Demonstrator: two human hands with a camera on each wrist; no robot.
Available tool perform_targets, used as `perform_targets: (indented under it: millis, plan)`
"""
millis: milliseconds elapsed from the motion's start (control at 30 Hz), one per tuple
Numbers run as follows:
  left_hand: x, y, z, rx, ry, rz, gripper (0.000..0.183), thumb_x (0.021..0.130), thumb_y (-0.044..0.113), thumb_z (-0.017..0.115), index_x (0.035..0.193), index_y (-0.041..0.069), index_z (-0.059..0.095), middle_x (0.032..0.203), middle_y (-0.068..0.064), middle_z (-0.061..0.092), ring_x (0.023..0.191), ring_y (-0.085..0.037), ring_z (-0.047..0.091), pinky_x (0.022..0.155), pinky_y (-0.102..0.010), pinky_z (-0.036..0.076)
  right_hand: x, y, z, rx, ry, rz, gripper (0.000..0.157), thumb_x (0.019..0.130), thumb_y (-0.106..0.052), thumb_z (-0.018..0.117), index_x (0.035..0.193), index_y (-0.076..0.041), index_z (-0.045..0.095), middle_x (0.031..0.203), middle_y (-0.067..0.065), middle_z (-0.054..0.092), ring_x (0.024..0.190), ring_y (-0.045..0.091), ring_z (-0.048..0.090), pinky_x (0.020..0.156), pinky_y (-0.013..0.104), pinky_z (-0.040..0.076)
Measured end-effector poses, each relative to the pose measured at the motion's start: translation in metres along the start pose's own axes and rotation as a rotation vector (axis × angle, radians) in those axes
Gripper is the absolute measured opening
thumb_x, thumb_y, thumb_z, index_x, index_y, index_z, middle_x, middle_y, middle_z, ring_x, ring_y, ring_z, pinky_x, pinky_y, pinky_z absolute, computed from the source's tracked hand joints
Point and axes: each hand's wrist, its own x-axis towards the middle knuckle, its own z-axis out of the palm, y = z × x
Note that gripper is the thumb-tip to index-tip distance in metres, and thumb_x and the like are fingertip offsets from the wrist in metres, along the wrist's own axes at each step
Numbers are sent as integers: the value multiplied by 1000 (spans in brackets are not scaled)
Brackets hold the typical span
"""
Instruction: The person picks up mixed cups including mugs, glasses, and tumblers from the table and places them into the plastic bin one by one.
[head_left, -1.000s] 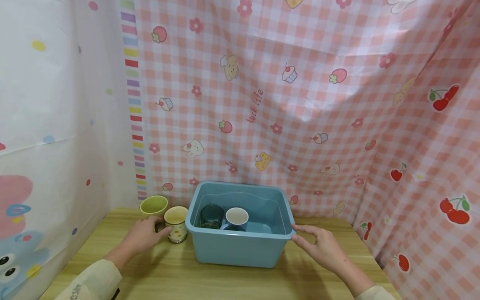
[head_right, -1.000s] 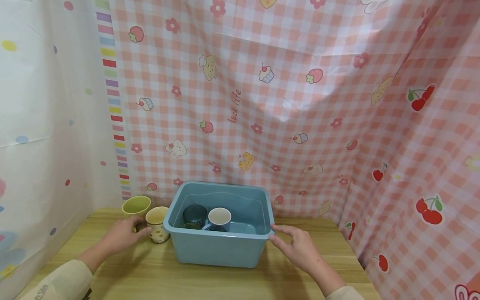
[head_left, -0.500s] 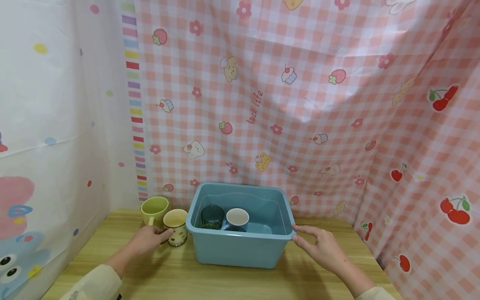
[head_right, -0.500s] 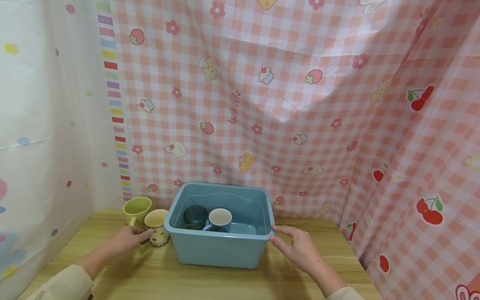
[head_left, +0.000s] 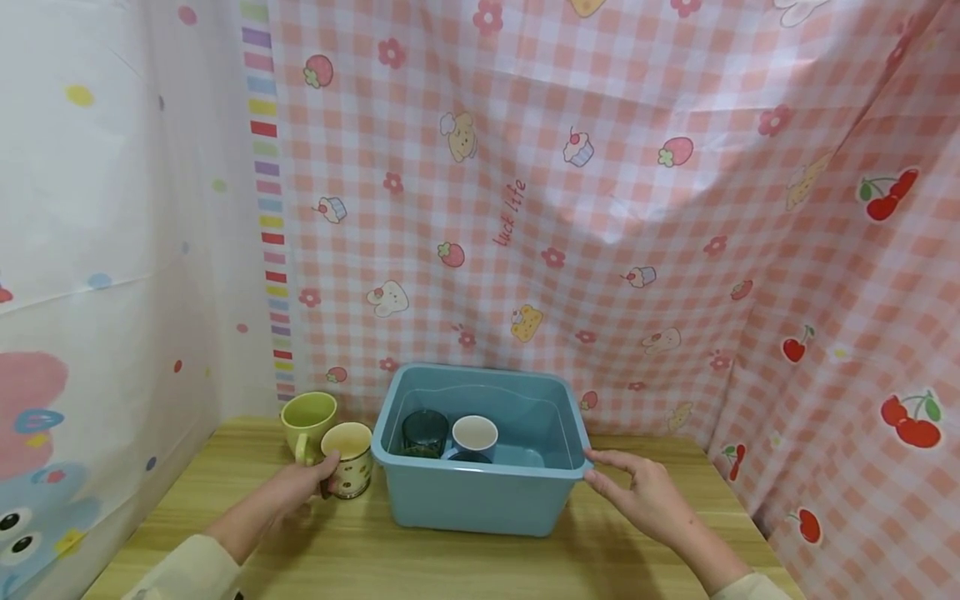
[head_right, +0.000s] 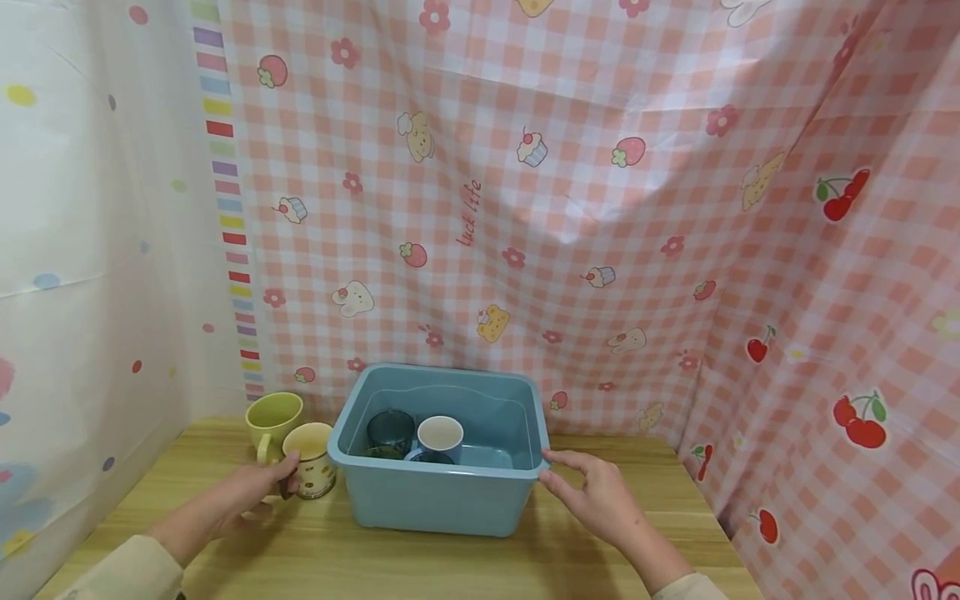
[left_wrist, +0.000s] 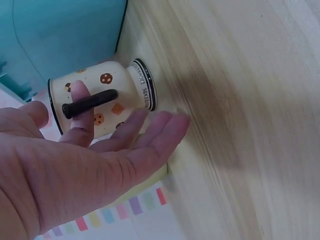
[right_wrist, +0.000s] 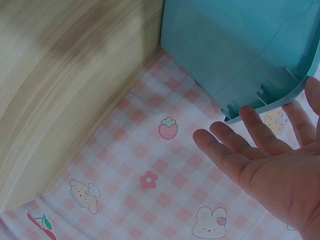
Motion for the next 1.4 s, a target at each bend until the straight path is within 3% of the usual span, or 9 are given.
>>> perform_targets:
  millis: [200, 567, 767, 1000, 1233, 1400]
  plan:
    - [-5, -2, -4, -11, -60, -52, 68, 94, 74, 32, 82, 14, 62, 150, -31, 39, 121, -63, 46, 88, -63, 48, 0, 0, 0, -1, -6, -2, 47, 89, -55, 64, 128, -28, 67, 130, 5, 68, 48, 4, 21, 64, 24, 43]
    - [-7, -6, -12, -6, -66, -54, 64, 97, 69, 32, 84, 14, 60, 142, -29, 50, 118, -49, 55, 83, -64, 48, -1, -1, -2, 38, -35, 23, 48, 89, -54, 65, 130, -28, 66, 129, 8, 68, 42, 5, 19, 52, 24, 42]
    - [-8, -8, -16, -21, -65, -62, 59, 98, 66, 35, 78, 16, 58, 133, -19, 53, 117, -47, 53, 83, -66, 47, -1, -1, -2, 42, -37, 22, 49, 89, -54, 65, 129, -26, 66, 127, 9, 69, 42, 5, 18, 53, 24, 42]
    - [-12, -1, -20, -18, -85, -81, 56, 98, 65, 37, 72, 20, 56, 135, -18, 53, 119, -46, 52, 86, -66, 46, -1, -1, -2, 36, -36, 12, 49, 90, -53, 65, 129, -25, 66, 130, 9, 67, 42, 4, 19, 52, 23, 42]
    - [-14, 0, -21, -1, -55, -82, 50, 98, 58, 41, 67, 21, 54, 121, -13, 59, 115, -42, 55, 84, -66, 47, -1, -2, -3, 34, -33, -6, 48, 90, -52, 65, 129, -24, 67, 130, 9, 67, 41, 4, 19, 47, 25, 39]
    - [-13, -2, -19, 35, -22, -75, 38, 94, 42, 45, 64, 21, 52, 100, -8, 61, 103, -34, 58, 78, -62, 47, -1, -1, -3, 33, -28, -14, 48, 90, -52, 65, 129, -24, 67, 132, 8, 67, 40, 4, 20, 49, 24, 41]
